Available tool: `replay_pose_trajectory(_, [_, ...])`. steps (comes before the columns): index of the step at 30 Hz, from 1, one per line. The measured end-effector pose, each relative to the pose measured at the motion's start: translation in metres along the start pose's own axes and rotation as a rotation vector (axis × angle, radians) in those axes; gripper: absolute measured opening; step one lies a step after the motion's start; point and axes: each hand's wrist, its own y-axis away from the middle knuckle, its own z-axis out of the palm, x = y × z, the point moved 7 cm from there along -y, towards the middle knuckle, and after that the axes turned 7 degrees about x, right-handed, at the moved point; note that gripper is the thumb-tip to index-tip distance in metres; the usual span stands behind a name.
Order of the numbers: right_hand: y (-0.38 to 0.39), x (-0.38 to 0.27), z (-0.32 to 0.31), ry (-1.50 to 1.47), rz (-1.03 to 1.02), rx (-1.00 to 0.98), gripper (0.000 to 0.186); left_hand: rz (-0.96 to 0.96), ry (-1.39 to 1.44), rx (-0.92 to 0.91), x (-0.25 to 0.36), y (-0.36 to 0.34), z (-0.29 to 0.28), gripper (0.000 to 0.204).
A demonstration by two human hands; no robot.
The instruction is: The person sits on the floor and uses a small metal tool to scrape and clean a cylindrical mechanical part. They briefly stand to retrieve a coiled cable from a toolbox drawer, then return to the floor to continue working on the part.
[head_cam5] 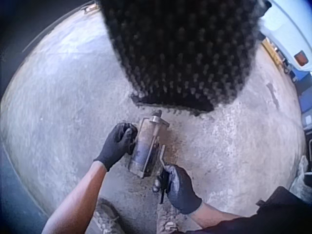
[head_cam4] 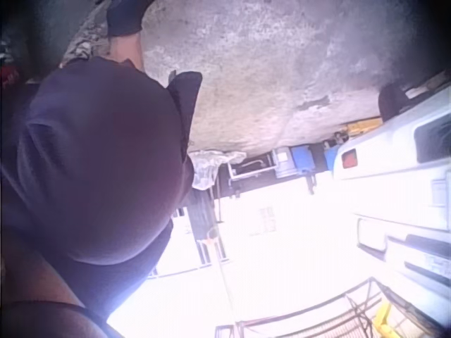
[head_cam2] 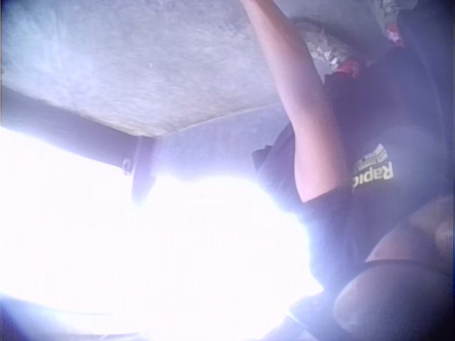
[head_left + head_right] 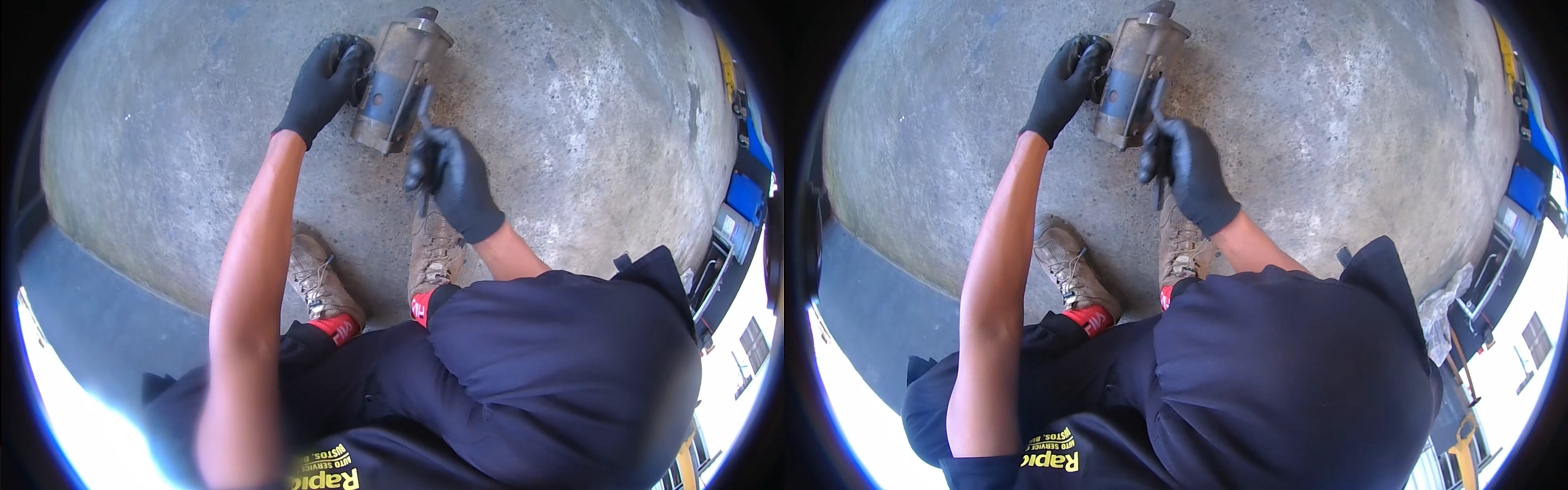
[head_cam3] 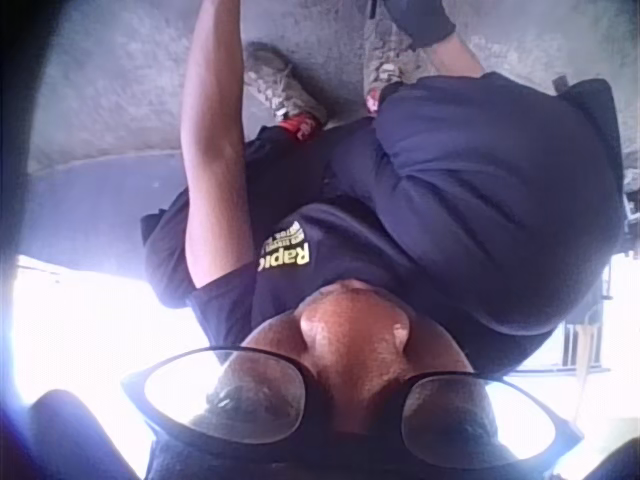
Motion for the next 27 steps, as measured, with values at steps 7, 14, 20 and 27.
replay_pose_trajectory(7, [0.042,0.050,-0.006,0.140,0.085,-0.052,0.037,0.128,-0.044,0.063,0.005,-0.001,-0.005,0.031])
replay_pose_trajectory(14, [0.038,0.075,0.005,-0.035,0.137,-0.033,0.043,0.144,-0.105,0.038,0.002,-0.007,-0.005,0.033])
replay_pose_trajectory(20, [0.019,0.038,-0.019,-0.117,-0.046,0.135,0.042,0.316,-0.130,0.194,0.055,-0.022,-0.009,0.041])
replay_pose_trajectory(27, [0.060,0.090,-0.014,0.167,0.415,-0.040,0.032,0.199,-0.689,-0.159,0.111,-0.039,0.069,0.054])
